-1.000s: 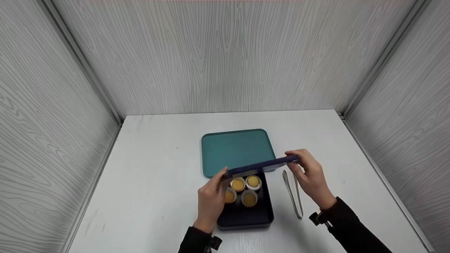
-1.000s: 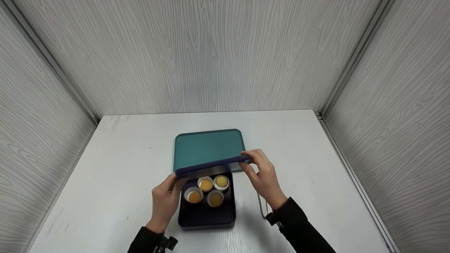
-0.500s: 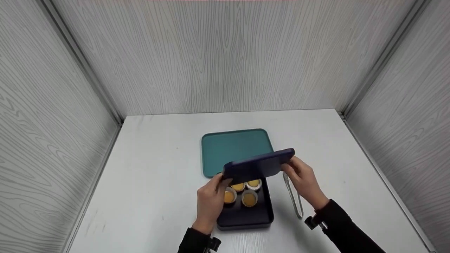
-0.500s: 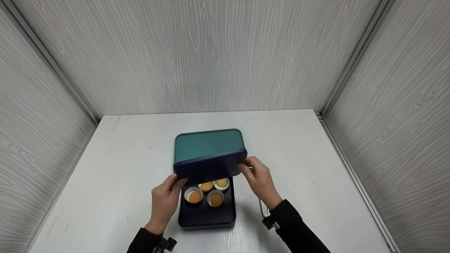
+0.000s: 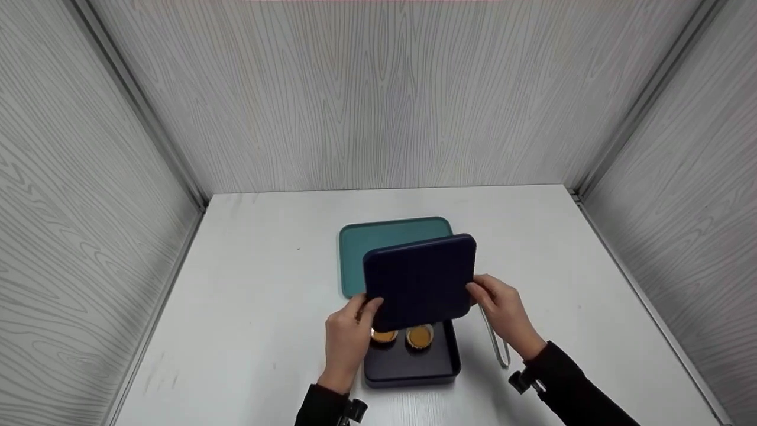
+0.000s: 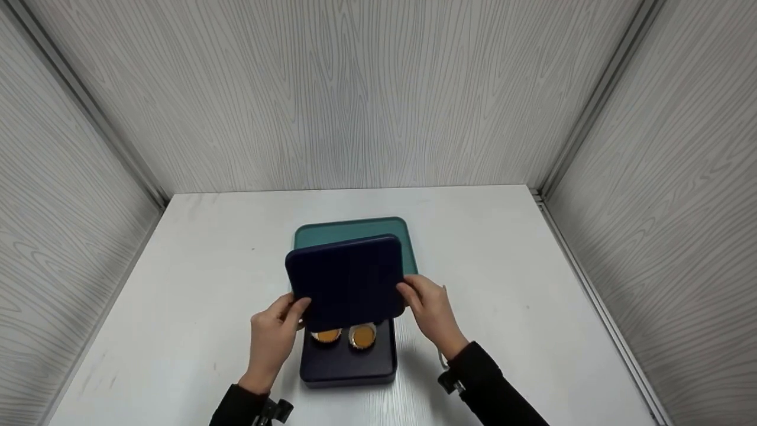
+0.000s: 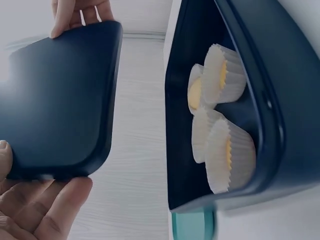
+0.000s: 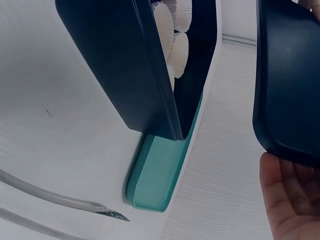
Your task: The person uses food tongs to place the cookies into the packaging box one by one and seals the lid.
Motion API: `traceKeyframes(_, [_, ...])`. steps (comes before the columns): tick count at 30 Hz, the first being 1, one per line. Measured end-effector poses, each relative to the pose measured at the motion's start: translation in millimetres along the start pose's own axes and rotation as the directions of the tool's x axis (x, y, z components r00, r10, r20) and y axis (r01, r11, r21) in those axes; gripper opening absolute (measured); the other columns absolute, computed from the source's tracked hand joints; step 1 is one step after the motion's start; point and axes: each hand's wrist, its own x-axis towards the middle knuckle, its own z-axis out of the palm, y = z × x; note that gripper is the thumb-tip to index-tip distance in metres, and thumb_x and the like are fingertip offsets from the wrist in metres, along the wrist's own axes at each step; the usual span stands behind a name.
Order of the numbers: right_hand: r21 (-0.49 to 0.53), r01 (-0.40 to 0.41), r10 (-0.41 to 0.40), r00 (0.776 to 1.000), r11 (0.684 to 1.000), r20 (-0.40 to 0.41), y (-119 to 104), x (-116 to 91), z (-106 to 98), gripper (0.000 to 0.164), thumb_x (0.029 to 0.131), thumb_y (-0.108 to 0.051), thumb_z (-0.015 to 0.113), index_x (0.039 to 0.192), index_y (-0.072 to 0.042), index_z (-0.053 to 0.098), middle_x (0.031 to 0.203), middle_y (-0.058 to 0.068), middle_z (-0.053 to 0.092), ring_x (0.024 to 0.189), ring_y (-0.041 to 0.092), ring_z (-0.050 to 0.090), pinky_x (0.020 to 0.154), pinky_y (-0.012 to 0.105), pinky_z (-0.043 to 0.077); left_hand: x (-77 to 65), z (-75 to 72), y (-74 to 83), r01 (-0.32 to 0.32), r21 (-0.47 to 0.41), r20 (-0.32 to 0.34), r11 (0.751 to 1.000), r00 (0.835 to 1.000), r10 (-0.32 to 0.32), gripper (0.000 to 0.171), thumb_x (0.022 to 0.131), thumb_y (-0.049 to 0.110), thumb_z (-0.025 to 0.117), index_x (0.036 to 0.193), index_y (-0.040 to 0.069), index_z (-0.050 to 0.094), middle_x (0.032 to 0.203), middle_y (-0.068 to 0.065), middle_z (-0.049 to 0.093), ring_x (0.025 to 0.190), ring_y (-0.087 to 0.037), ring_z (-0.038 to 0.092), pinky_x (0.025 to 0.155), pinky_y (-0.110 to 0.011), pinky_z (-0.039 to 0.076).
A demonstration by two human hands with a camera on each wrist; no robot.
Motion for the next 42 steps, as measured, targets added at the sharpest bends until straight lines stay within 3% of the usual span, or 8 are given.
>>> traceKeyframes(5, [-0.048, -0.009, 0.012, 0.999, 0.999, 0.045, 4, -5, 5, 0.014, 0.102, -0.008, 0.062, 0.109, -0.005, 0.074, 0.083, -0.005, 0.071, 0.071, 0.012, 0.066, 0.066, 0.023, 0.053, -1.6, 0.2, -6.9, 0.055, 0.046, 0.016, 0.997, 0.998, -0.055, 0.035, 0.098, 0.027, 0.070, 0.072, 0.016, 0.050, 0.057, 0.016, 0.030, 0.048, 0.003, 0.027, 0.045, -0.017, 0.025])
traceKeyframes(10, [-0.093, -0.029, 0.036, 0.997, 0.995, 0.071, 6, -9, 11, 0.025, 0.101, -0.009, 0.064, 0.123, 0.001, 0.071, 0.081, -0.006, 0.069, 0.069, 0.008, 0.063, 0.065, 0.024, 0.052, -3.7, 2.0, -10.8, 0.112, 0.100, 0.044, 0.989, 0.992, -0.117, 0.037, 0.100, 0.031, 0.067, 0.070, 0.013, 0.054, 0.054, 0.010, 0.044, 0.046, -0.002, 0.038, 0.046, -0.021, 0.034])
traceKeyframes(15, [-0.088, -0.068, 0.079, 0.989, 0.994, 0.129, 9, -14, 17, 0.044, 0.103, -0.010, 0.062, 0.143, 0.006, 0.055, 0.075, -0.006, 0.063, 0.063, 0.008, 0.057, 0.060, 0.025, 0.048, -7.3, 3.0, -12.2, 0.169, 0.176, 0.071, 0.970, 0.980, -0.184, 0.037, 0.100, 0.031, 0.067, 0.108, -0.004, 0.075, 0.075, -0.009, 0.073, 0.057, -0.013, 0.064, 0.058, -0.031, 0.054])
traceKeyframes(20, [-0.099, -0.112, 0.129, 0.974, 0.989, 0.184, 14, -18, 23, 0.051, 0.104, -0.012, 0.059, 0.151, 0.003, 0.046, 0.074, -0.007, 0.059, 0.061, 0.006, 0.053, 0.060, 0.025, 0.046, -10.5, 3.9, -14.5, 0.238, 0.217, 0.138, 0.947, 0.953, -0.271, 0.045, 0.102, 0.029, 0.065, 0.125, -0.009, 0.068, 0.073, -0.009, 0.070, 0.055, -0.008, 0.057, 0.059, -0.030, 0.052])
traceKeyframes(25, [-0.150, -0.134, 0.163, 0.966, 0.980, 0.201, 18, -22, 27, 0.051, 0.105, -0.014, 0.059, 0.150, 0.004, 0.046, 0.072, -0.007, 0.058, 0.059, 0.004, 0.051, 0.059, 0.024, 0.045, -11.7, 4.6, -16.1, 0.245, 0.258, 0.177, 0.935, 0.939, -0.295, 0.037, 0.102, 0.027, 0.065, 0.117, -0.006, 0.072, 0.064, -0.001, 0.061, 0.054, -0.005, 0.047, 0.053, -0.027, 0.045])
traceKeyframes(28, [-0.167, -0.147, 0.181, 0.961, 0.975, 0.209, 20, -24, 29, 0.050, 0.105, -0.013, 0.059, 0.150, 0.004, 0.047, 0.072, -0.007, 0.058, 0.059, 0.004, 0.051, 0.058, 0.024, 0.045, -11.6, 5.1, -16.9, 0.251, 0.279, 0.195, 0.927, 0.930, -0.311, 0.027, 0.102, 0.026, 0.065, 0.100, 0.000, 0.073, 0.059, 0.005, 0.053, 0.053, -0.006, 0.043, 0.050, -0.026, 0.040])
traceKeyframes(33, [-0.163, -0.166, 0.201, 0.951, 0.973, 0.236, 22, -25, 32, 0.050, 0.105, -0.014, 0.058, 0.150, 0.004, 0.047, 0.071, -0.004, 0.057, 0.059, 0.004, 0.051, 0.057, 0.024, 0.045, -12.5, 7.2, -20.3, 0.269, 0.306, 0.216, 0.913, 0.915, -0.342, 0.031, 0.102, 0.025, 0.064, 0.075, 0.012, 0.059, 0.056, 0.008, 0.042, 0.051, -0.008, 0.038, 0.049, -0.026, 0.035])
traceKeyframes(42, [-0.196, -0.188, 0.240, 0.926, 0.962, 0.290, 24, -27, 34, 0.051, 0.106, -0.014, 0.056, 0.150, 0.009, 0.043, 0.070, -0.004, 0.055, 0.056, 0.005, 0.050, 0.054, 0.025, 0.045, -16.4, 9.9, -23.4, 0.293, 0.351, 0.236, 0.890, 0.892, -0.386, 0.033, 0.102, 0.026, 0.065, 0.074, 0.011, 0.060, 0.055, 0.006, 0.045, 0.051, -0.010, 0.041, 0.048, -0.029, 0.037])
